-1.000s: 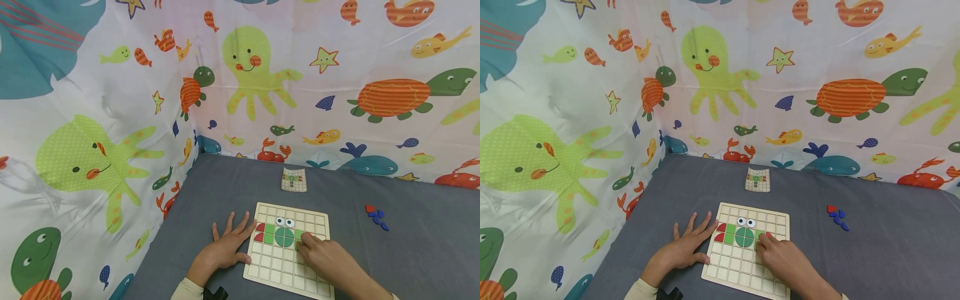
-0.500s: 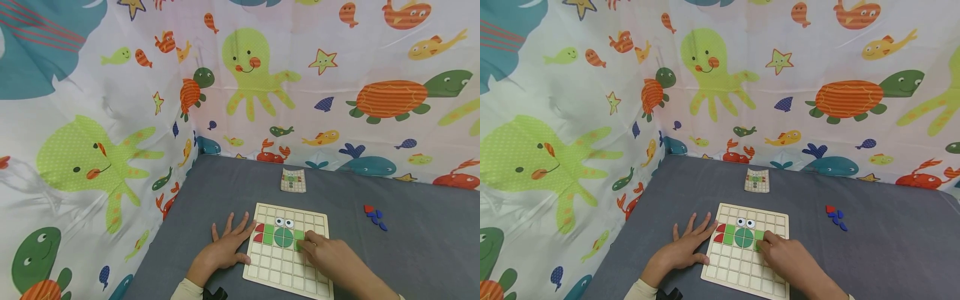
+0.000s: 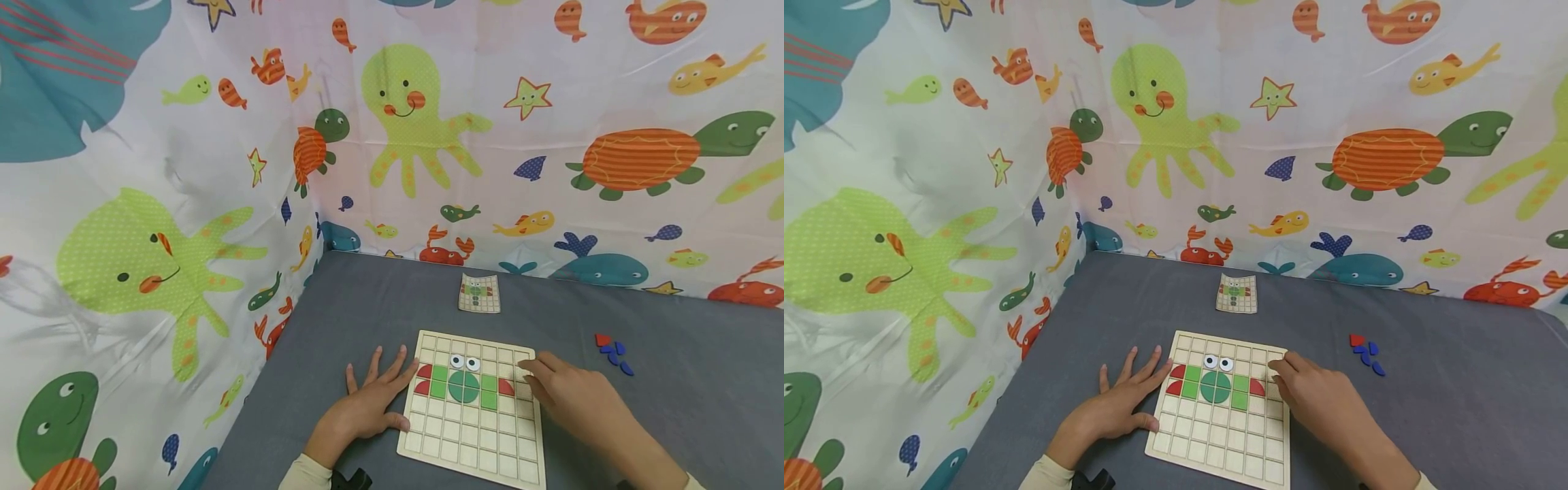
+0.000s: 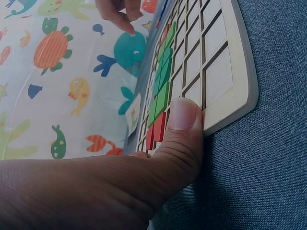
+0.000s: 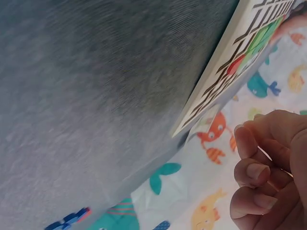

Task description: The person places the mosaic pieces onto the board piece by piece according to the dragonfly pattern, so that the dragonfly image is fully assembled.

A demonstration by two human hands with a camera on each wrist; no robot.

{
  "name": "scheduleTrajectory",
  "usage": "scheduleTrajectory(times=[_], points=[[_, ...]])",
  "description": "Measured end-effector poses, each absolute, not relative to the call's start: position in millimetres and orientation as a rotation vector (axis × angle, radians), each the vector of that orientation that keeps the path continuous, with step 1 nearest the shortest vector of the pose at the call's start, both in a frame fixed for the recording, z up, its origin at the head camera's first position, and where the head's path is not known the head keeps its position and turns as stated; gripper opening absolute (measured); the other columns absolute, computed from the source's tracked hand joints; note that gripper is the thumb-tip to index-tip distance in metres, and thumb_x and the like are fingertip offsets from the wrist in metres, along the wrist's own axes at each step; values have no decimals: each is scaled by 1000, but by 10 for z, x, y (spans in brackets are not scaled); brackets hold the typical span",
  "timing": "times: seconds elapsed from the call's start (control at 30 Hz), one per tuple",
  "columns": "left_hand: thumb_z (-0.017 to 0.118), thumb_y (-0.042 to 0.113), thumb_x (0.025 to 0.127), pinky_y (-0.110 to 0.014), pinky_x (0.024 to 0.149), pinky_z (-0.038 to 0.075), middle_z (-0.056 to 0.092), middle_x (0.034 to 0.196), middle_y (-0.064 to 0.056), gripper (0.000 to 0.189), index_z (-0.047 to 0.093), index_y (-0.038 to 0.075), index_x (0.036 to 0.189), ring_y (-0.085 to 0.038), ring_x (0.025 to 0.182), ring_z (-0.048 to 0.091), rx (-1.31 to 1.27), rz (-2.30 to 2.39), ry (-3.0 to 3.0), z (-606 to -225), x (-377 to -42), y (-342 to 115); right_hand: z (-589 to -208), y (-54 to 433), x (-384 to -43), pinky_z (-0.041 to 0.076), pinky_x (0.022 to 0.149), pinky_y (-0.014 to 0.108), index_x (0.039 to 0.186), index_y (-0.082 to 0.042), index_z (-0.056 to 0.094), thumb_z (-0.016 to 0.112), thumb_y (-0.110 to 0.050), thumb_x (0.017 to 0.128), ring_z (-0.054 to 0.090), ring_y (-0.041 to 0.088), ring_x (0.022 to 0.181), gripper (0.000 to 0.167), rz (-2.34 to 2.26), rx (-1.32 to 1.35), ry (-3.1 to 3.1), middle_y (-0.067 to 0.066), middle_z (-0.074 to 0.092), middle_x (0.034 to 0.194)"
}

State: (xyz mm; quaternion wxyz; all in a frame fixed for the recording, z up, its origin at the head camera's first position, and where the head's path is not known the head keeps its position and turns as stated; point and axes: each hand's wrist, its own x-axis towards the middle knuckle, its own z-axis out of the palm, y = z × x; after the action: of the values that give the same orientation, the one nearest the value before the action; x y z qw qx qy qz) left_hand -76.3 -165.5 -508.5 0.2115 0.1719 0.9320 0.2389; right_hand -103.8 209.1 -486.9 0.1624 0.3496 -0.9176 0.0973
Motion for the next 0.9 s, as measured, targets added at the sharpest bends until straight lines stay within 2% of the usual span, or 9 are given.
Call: scheduleTrajectory(times=[0.07,0.13,0.17,0.23,0.3,0.47,0.57,0.7,0.9], points=[[79,46,85,-88,110,-9,3,179,1,106,18,35,171,-43,162,-12,477,668,2589,-5079,-760,-1651,-4879,2158,-1059,32,42,17,109,-10,78,67,-31,106,37,-8,55,24,304,977,-2585,-2,66,91],[78,46,85,-87,111,-9,3,179,1,106,18,35,171,-43,162,-12,474,672,2586,-5075,-760,-1651,-4877,2217,-1072,32,42,17,109,-9,77,66,-31,106,37,-9,53,25,322,942,-2580,-1,68,93],[78,46,85,-87,111,-9,3,179,1,106,18,35,171,-42,162,-12,473,670,2586,-5073,-761,-1650,-4872,2243,-1076,31,41,18,109,-9,77,68,-31,105,36,-9,51,24,320,912,-2597,-1,69,93],[78,46,86,-87,111,-9,3,179,1,106,18,36,171,-42,162,-12,474,668,2585,-5079,-767,-1653,-4852,2287,-1076,30,41,19,110,-10,78,79,-23,95,34,-9,50,19,322,846,-2659,-2,69,94],[78,46,85,-87,111,-10,2,179,1,106,17,36,171,-42,162,-13,477,673,2583,-5088,-774,-1658,-4833,2328,-1079,30,40,20,111,-12,78,86,-17,87,34,-8,50,25,310,765,-2735,-2,70,96],[79,45,84,-87,109,-14,0,179,3,108,15,40,171,-42,161,-16,488,713,2583,-5204,-797,-1685,-4843,2445,-1107,34,40,26,109,-12,79,83,-20,91,49,0,53,20,324,579,-2836,3,73,100],[79,46,84,-86,108,-17,-1,178,5,108,14,41,171,-40,161,-18,496,733,2588,-5276,-804,-1701,-4879,2543,-1145,34,39,28,105,-10,78,82,-21,91,56,7,54,19,351,486,-2828,6,73,95],[79,46,84,-87,108,-16,-2,178,5,109,13,42,170,-41,161,-18,513,741,2585,-5256,-800,-1702,-4911,2705,-1225,34,37,33,103,-4,77,82,-24,91,51,13,49,24,352,363,-2807,10,69,88],[78,46,85,-88,108,-11,2,179,0,107,16,37,171,-44,161,-13,502,701,2577,-5127,-778,-1674,-4900,2935,-1393,37,35,46,101,6,74,82,-31,92,52,27,49,39,345,220,-2834,22,66,86]])
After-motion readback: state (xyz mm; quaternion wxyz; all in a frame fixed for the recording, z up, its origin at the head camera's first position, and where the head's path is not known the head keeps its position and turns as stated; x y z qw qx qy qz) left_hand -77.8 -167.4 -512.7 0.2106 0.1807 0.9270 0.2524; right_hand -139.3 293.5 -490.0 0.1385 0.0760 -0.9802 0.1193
